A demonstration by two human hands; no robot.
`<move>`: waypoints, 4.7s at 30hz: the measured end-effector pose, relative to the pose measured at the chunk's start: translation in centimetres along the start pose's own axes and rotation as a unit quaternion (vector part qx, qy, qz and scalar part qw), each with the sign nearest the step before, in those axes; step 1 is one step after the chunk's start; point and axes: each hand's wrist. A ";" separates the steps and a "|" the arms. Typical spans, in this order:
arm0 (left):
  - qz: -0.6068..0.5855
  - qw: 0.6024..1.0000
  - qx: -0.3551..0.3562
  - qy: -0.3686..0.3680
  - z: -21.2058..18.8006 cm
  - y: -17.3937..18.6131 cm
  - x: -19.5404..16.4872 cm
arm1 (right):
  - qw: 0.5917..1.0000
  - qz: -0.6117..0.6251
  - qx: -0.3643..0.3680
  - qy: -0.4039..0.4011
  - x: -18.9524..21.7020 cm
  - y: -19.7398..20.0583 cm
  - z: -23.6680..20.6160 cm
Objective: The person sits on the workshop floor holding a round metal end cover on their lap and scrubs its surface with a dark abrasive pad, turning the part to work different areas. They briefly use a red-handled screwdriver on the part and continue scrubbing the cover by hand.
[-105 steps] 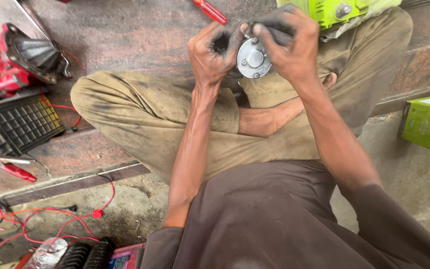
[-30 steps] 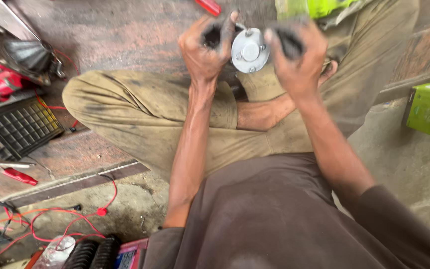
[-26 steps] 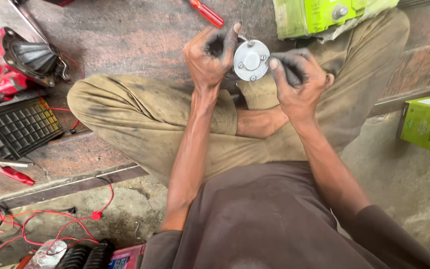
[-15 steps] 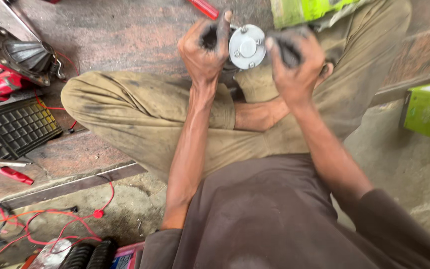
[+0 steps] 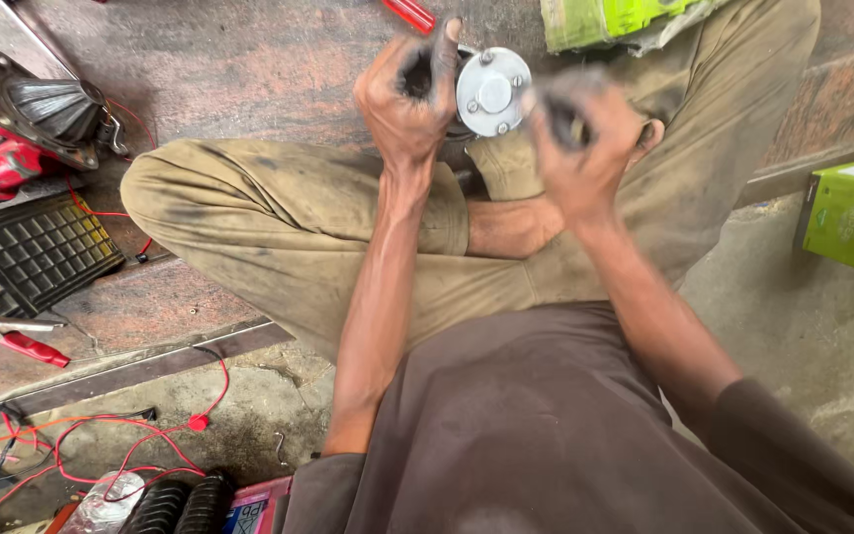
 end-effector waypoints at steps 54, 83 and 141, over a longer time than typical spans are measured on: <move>0.002 1.000 -0.017 -0.008 -0.2 -0.2 0.1 | 0.998 -0.041 -0.048 0.010 -1.0 -0.9 1.2; 0.045 0.991 0.049 0.112 -4.6 1.2 -2.0 | 0.993 -0.073 0.022 0.087 -1.1 0.5 1.7; 0.048 0.988 0.117 0.087 -4.9 1.4 -3.2 | 0.979 -0.140 0.050 0.136 0.8 -1.1 -0.5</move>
Point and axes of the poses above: each hand's wrist, its own z-axis towards the middle knuckle, its own y-axis out of the back of the hand, x = y × z, and after that the axes turned 8 degrees about x, right-handed
